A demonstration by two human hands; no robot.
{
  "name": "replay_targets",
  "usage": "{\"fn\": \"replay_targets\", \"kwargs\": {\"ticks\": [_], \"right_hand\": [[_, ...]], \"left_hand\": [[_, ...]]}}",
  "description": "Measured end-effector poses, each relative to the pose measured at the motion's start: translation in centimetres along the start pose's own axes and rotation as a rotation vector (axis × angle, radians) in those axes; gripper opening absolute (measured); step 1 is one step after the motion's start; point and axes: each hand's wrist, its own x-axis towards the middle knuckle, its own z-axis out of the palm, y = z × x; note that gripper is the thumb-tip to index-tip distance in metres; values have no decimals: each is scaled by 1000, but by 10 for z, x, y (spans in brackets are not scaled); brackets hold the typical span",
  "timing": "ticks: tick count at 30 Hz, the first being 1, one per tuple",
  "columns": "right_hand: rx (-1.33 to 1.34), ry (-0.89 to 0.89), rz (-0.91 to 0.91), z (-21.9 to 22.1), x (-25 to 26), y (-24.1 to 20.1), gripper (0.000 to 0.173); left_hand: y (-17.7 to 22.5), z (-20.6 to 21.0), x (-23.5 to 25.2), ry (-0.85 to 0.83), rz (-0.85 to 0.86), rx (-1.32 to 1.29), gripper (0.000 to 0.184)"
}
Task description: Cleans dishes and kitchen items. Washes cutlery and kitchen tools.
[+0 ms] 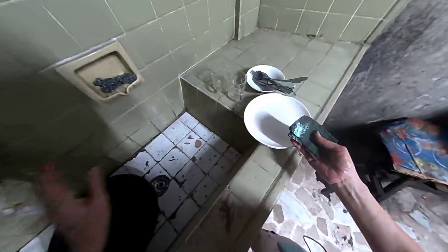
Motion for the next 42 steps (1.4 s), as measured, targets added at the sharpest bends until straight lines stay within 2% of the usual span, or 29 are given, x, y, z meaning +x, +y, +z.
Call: {"fn": "replay_targets", "kwargs": {"ticks": [1,2,4,6,9,13,15,17,19,21,24,28,32,34,38,40,42], "right_hand": [[23,20,5,1,3,1,29],[28,36,8,3,4,2,29],[-25,40,-5,2,3,1,30],[-137,8,-25,-4,2,0,28],[-192,-142,5,-33,1,-11,26],[-185,-267,91,-53,4,-24,28],[-167,-294,112,-47,4,-24,29],[-146,-299,124,-40,3,-23,30],[-134,-282,133,-33,0,-20,30],[-138,-270,129,-33,1,-16,30],[-153,-280,111,-41,5,-7,30],[-190,-274,96,-48,9,0,31],[-193,-244,87,-43,10,-3,31],[-147,-230,50,-41,9,-7,30],[-113,-265,-10,-47,14,-10,32],[-119,-225,-74,-38,8,-10,29],[-154,-153,-139,-22,1,-10,23]], "left_hand": [[-37,43,9,49,248,-54,57],[-45,79,15,47,377,-141,60],[-13,122,9,-38,425,-258,55],[13,132,2,-56,409,-315,49],[-7,110,8,68,376,-268,54],[-86,42,54,553,173,-74,84],[-120,5,71,718,66,-65,97],[-141,-23,81,688,-65,-81,97],[-153,-39,88,541,-191,-81,87],[-159,-45,94,456,-243,-52,75],[-163,-45,100,462,-232,-17,70],[-156,-43,99,502,-241,-76,88],[-153,-46,102,454,-276,-29,75],[-154,-46,102,428,-269,-42,74],[-154,-50,97,436,-240,-39,82],[-151,-42,84,475,-191,-117,104],[-131,-18,65,546,-114,-164,124]]}}
